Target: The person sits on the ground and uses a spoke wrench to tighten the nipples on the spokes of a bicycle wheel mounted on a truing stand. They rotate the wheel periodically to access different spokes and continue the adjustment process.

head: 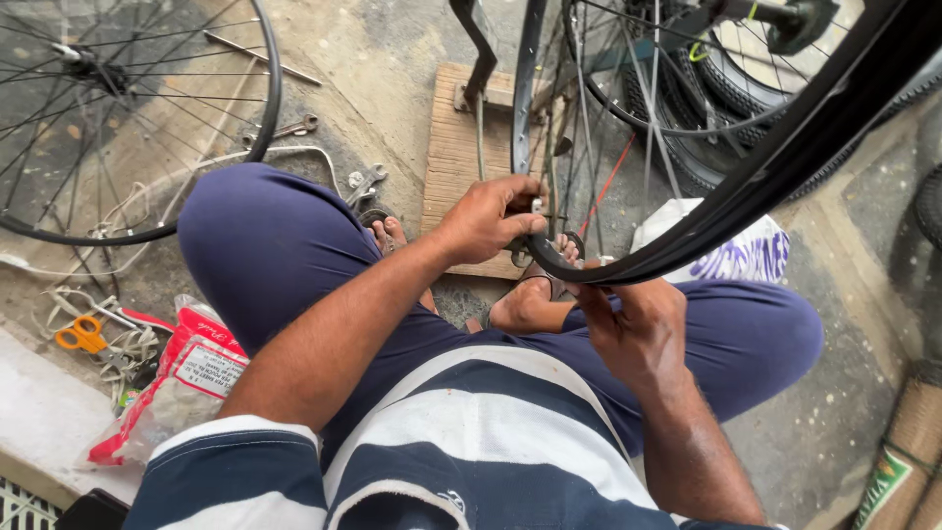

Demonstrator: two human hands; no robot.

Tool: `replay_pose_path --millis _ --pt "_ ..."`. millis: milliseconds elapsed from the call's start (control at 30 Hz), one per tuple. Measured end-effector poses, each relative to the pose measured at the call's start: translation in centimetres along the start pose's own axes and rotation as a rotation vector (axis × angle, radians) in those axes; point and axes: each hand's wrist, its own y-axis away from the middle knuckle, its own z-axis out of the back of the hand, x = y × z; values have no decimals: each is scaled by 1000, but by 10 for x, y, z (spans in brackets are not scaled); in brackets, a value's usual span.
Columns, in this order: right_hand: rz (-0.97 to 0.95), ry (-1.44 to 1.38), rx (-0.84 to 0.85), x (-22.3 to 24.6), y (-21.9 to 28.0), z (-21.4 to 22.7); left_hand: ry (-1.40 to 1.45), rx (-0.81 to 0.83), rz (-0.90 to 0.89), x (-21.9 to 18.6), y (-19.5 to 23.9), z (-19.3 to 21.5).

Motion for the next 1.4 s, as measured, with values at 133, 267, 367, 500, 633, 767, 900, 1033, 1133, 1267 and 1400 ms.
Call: replay_pose_path --millis 133,267,367,500,633,767,900,1033,1133,1267,1400 --pt "-20 -61 -32 8 -4 12 485 242 163 3 -7 11" --pt "-15 -114 -43 8 -3 18 195 175 40 -9 -2 6" --pt "-4 -124 26 -8 3 14 -240 -26 74 -22 -5 -3" --pt "-327 -461 310 -69 -12 -7 -643 -264 99 -28 -13 -16" --pt "-275 -351 346 -118 -50 -52 -551 -291 -20 -16 -13 -14" --pt "-12 -91 124 -125 -52 -86 -483 -310 -71 -15 1 -13" --pt "-304 -142 355 -124 -59 -83 -431 -407 -208 -50 14 -11" --pt "-330 -216 306 -134 -62 -84 -235 -435 -450 -123 28 -23" --pt "-346 -456 160 -159 -53 -90 -247 -278 -651 -165 40 -28" --pt "-283 -891 -135 -180 -53 -96 -583 -249 -668 -169 42 -38" --pt "-367 -768 -200 -173 -38 -63 -660 -178 -744 -120 55 -30"
